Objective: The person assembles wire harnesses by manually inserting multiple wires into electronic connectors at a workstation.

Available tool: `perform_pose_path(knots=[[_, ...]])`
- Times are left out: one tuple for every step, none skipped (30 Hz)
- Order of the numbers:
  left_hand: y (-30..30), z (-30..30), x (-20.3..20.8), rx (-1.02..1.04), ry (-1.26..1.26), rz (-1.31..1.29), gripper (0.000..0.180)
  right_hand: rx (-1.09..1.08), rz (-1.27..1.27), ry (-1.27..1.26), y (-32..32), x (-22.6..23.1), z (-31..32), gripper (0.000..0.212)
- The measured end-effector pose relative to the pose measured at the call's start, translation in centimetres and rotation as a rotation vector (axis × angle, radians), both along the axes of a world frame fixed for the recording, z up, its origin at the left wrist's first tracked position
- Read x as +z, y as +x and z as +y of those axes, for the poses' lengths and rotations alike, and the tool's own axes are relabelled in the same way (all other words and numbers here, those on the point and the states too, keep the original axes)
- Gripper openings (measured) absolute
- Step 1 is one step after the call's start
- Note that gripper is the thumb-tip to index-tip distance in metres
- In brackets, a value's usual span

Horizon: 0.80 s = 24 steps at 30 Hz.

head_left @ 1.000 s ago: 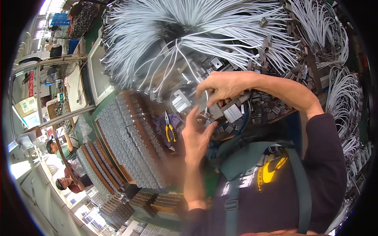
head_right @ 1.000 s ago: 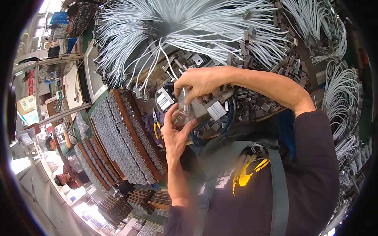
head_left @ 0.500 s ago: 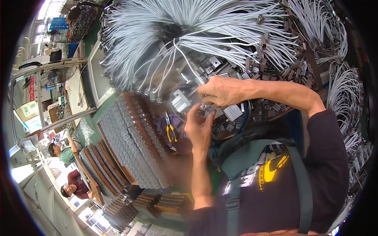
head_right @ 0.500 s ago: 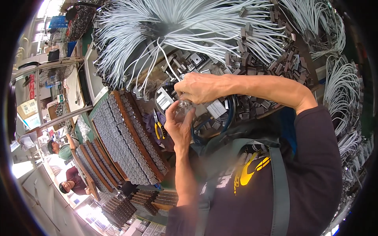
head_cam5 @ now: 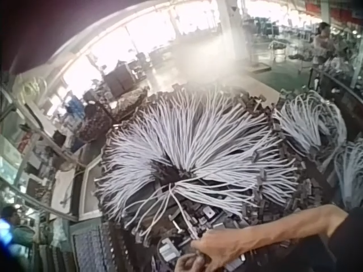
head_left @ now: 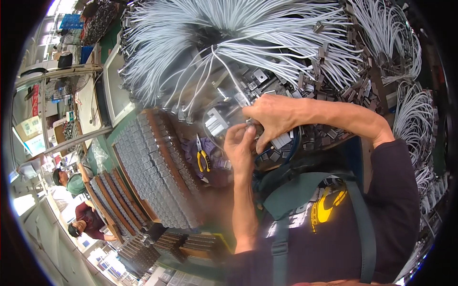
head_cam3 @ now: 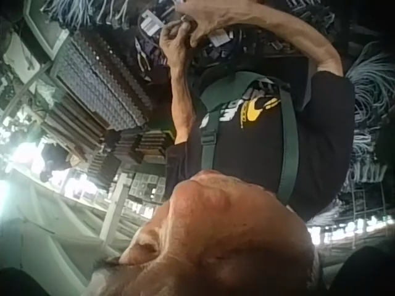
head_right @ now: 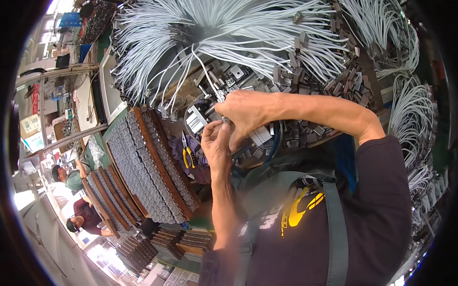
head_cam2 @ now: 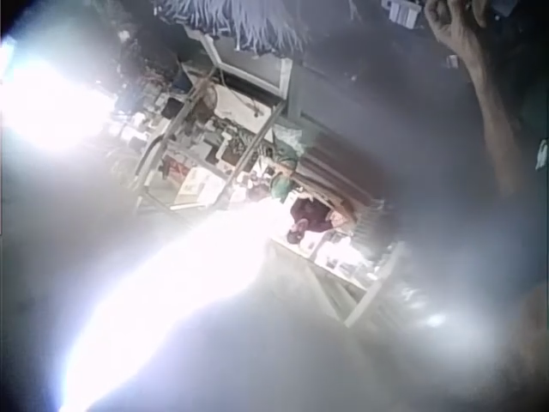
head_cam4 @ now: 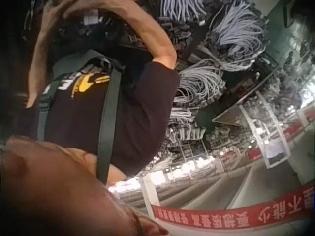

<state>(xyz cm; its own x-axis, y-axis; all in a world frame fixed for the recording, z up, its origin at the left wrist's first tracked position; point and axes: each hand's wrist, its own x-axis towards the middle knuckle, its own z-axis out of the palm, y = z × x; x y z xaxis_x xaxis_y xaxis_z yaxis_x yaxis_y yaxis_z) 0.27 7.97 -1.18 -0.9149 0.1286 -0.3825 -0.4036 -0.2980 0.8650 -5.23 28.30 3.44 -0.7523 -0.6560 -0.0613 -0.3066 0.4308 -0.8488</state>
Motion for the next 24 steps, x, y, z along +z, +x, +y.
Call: perform_pose_path(knots=[[-0.6,0.7,0.0,0.005,-0.064,-0.047,0.026,-0.055,0.081,0.037,0.0,-1.1,-0.2,0.062],[-1.1,1.2,0.2,0.015,-0.133,-0.096,0.027,-0.105,0.163,0.068,-0.2,-1.2,-0.6,0.064],[-1.6,1.6,0.2,0.011,-0.113,-0.08,0.032,-0.1,0.176,0.081,-0.6,-1.2,-0.3,0.063],[-1.6,1.7,0.7,0.023,-0.109,-0.082,0.032,-0.087,0.175,0.083,-0.8,-1.0,0.0,0.063],[-1.9,1.9,1.3,-0.024,-0.115,-0.096,0.035,-0.056,0.222,0.098,-1.1,-0.8,0.4,0.062],[-2.0,2.2,1.9,-0.071,-0.121,-0.11,0.038,-0.025,0.269,0.113,-1.4,-0.5,0.7,0.061],[-2.1,2.5,2.3,-0.065,-0.173,-0.045,0.052,0.006,0.238,0.173,-1.7,0.0,1.1,0.054],[-2.3,2.4,2.3,-0.061,-0.172,-0.043,0.052,0.01,0.24,0.174,-2.1,0.1,1.3,0.054],[-2.7,2.0,2.4,-0.131,-0.373,0.043,0.058,0.034,0.247,0.193,-2.4,0.1,1.5,0.047],[-3.0,1.8,2.4,-0.202,-0.575,0.13,0.064,0.057,0.255,0.211,-2.6,0.2,1.6,0.041],[-3.3,1.9,2.7,-0.199,-0.574,0.129,0.064,0.076,0.236,0.23,-2.8,0.6,1.7,0.042],[-3.5,2.0,3.1,-0.197,-0.634,0.145,0.066,0.079,0.237,0.23,-3.1,1.1,1.7,0.042],[-3.8,2.2,3.7,-0.195,-0.694,0.162,0.068,0.086,0.219,0.257,-3.4,1.5,1.8,0.041],[-4.0,2.7,4.4,-0.194,-0.693,0.161,0.068,0.091,0.2,0.286,-3.6,1.7,1.9,0.041],[-4.2,3.1,5.1,-0.197,-0.707,0.175,0.068,0.092,0.2,0.287,-3.9,1.8,2.0,0.041],[-4.4,3.4,5.4,-0.201,-0.721,0.189,0.068,0.098,0.202,0.292,-4.1,1.9,2.0,0.04],[-4.7,3.2,5.1,-0.198,-0.721,0.189,0.068,0.104,0.205,0.296,-4.3,1.9,2.0,0.039],[-5.0,2.9,4.4,-0.205,-0.852,0.32,0.073,0.106,0.207,0.296,-4.4,1.9,2.0,0.039],[-5.3,2.7,3.9,-0.211,-0.982,0.453,0.077,0.114,0.217,0.31,-4.6,1.9,2.0,0.039],[-5.3,2.9,3.7,-0.212,-0.982,0.452,0.077,0.12,0.226,0.324,-4.8,1.8,2.0,0.038],[-5.3,3.0,3.5,-0.193,-1.075,0.526,0.078,0.12,0.226,0.323,-4.9,1.6,2.0,0.038],[-5.4,3.1,3.4,-0.173,-1.167,0.599,0.079,0.136,0.231,0.35,-5.0,1.1,1.9,0.037],[-5.4,3.2,3.0,-0.175,-1.165,0.6,0.079,0.148,0.234,0.38,-5.0,0.7,1.9,0.036],[-5.4,3.2,2.4,-0.175,-1.184,0.616,0.079,0.146,0.233,0.382,-5.1,0.5,1.8,0.036]])
